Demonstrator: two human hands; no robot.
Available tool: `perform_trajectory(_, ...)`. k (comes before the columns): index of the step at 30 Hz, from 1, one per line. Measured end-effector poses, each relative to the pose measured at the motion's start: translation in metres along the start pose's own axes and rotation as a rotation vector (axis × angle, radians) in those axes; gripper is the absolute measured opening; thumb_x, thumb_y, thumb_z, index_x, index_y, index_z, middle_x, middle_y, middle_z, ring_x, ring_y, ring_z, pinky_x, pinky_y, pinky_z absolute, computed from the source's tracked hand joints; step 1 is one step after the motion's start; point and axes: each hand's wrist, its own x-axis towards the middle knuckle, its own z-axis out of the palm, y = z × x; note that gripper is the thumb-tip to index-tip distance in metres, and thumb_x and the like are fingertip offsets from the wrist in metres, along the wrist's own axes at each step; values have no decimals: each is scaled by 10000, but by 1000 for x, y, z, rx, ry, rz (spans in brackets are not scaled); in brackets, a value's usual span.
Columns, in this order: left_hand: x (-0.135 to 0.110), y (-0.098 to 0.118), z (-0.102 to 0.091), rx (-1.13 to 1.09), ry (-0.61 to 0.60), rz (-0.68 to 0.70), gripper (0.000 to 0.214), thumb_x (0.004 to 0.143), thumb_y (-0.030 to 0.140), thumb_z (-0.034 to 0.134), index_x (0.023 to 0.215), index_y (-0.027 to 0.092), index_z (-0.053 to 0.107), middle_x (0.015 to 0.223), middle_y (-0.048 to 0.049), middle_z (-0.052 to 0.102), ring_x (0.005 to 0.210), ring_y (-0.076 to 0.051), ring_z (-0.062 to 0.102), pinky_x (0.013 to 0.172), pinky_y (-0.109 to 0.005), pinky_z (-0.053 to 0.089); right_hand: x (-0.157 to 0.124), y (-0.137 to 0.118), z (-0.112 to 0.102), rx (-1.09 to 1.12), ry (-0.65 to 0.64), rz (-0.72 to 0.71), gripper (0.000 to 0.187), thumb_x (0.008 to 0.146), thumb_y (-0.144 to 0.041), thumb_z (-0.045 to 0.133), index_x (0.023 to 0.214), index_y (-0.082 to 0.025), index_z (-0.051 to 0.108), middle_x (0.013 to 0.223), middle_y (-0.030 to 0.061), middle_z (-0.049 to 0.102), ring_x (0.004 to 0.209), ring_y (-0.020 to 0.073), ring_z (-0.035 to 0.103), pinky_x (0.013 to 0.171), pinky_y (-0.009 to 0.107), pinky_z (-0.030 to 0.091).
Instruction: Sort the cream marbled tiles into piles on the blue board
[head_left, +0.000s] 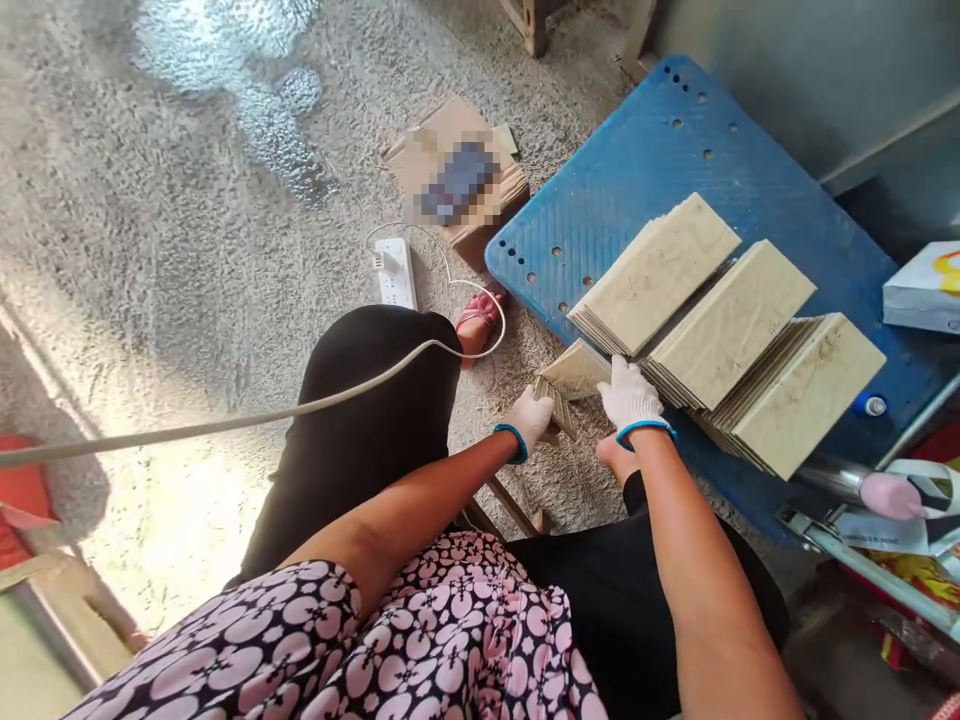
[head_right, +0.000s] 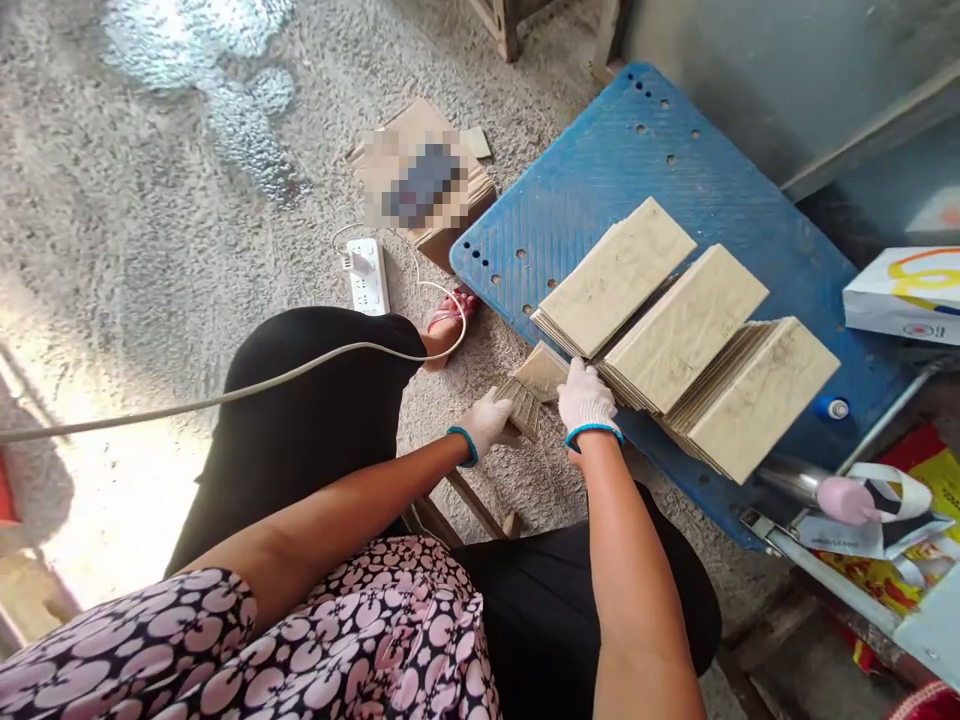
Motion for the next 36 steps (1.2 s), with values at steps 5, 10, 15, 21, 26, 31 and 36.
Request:
perform_trajectory(5,5,-2,6,-60,-54,-20,565,843,283,563,1385,206,424,730,-42,629,585,-238,666,500,-343,574,13,-2,2,-71,-48,2,317,1021,-323,468,1272,-152,558,1281,209,641,1164,279,662,896,336,490)
perform_trajectory(10,1,2,4,-134,-112,11,404,844,369,627,1212,239,525,775,-5,568,561,-163,608,528,-315,579,11,-4,3,-134,-131,-92,265,999,-295,477,1164,-153,627,1206,173,693,1112,281,666,813,323,450)
perform_trajectory(15,-3,6,-2,-326,-220,-52,614,908,730,453,1127,172,583,905,-78,628,656,-187,658,635,-379,618,2,-5,20,9,-285,-226,198,929,-335,562,987,-181,673,1029,115,725,942,241,661,702,293,380)
perform_trajectory(21,3,1,4,-322,-146,-181,291,884,431,641,1003,180,556,697,-28,640,629,-239,677,629,-461,626,0,-3,34,127,-369,-403,170,907,-316,629,848,-171,693,938,52,718,852,172,612,715,257,372)
perform_trajectory(26,5,9,17,-292,-83,-78,174,872,308,617,976,196,534,648,0,618,576,-226,665,603,-436,624,4,-1,18,139,-211,-300,214,929,-336,629,1014,-161,716,1032,95,731,921,208,640,753,280,406)
perform_trajectory(31,14,28,32,-220,-79,-44,187,883,343,603,936,166,576,757,-73,690,639,-246,703,595,-415,624,8,5,-8,269,96,-111,318,975,-375,576,1204,-178,675,1106,102,741,1016,218,678,836,290,457)
perform_trajectory(36,25,47,46,-141,-129,-28,224,897,364,583,925,152,652,783,-88,715,649,-243,709,568,-365,611,0,3,-22,327,175,-38,249,967,-378,570,1037,-186,713,1002,94,757,980,238,697,828,307,478)
